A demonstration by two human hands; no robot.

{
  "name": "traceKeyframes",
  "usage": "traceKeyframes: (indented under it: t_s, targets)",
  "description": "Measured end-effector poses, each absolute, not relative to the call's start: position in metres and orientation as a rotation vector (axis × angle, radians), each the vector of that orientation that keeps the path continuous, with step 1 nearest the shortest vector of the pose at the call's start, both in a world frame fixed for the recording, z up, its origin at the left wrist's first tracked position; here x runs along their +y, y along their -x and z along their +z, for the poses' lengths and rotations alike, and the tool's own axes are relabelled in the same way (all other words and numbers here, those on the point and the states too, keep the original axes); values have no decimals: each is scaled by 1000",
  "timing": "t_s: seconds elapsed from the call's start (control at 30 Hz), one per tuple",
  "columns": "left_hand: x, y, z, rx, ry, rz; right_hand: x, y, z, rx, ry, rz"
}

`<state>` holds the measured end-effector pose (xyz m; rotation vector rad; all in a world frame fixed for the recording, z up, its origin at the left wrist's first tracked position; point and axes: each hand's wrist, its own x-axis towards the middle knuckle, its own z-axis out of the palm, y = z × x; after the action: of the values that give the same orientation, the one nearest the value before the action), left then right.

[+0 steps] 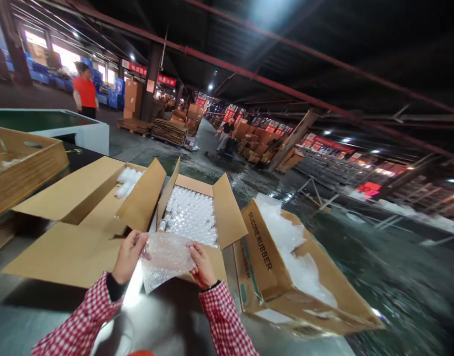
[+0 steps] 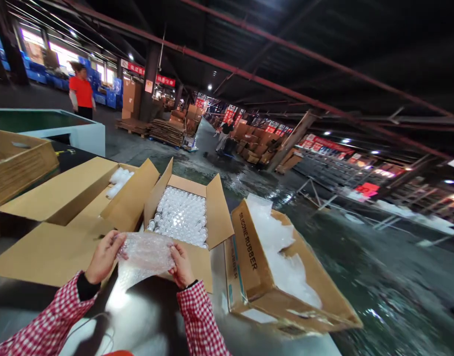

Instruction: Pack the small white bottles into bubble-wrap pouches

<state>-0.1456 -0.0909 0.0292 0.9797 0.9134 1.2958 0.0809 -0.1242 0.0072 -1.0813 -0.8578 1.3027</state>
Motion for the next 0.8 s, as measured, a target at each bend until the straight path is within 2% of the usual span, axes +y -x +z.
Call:
traceKeyframes:
  t_s: [0.1,0.2,0.27,0.4,0.57,0.73,0.8]
  targets:
    - [-91,148,23,1016,-1027,1339,-120,-84,6,-874,1209,1180]
    - [-97,146,16,1074,-1031,1344,-125,-75,13,-1007,1396,719]
    - [-104,142,15,1085,-1034,1338,-136,-58,20,-1194,1411,543]
    - [-121,134,24,993,-1092,1249,-156,-17,29,-1558,1295,792]
    - [-136,138,38,1019,-1039,1152,-156,-9,20,-1469,1198,1059]
    - [-129,169,40,974,-974,1393,-151,-33,19,-834,959,1370]
    - [-124,178,36,1023,-991,1350,-151,-42,21,-636,866,1421]
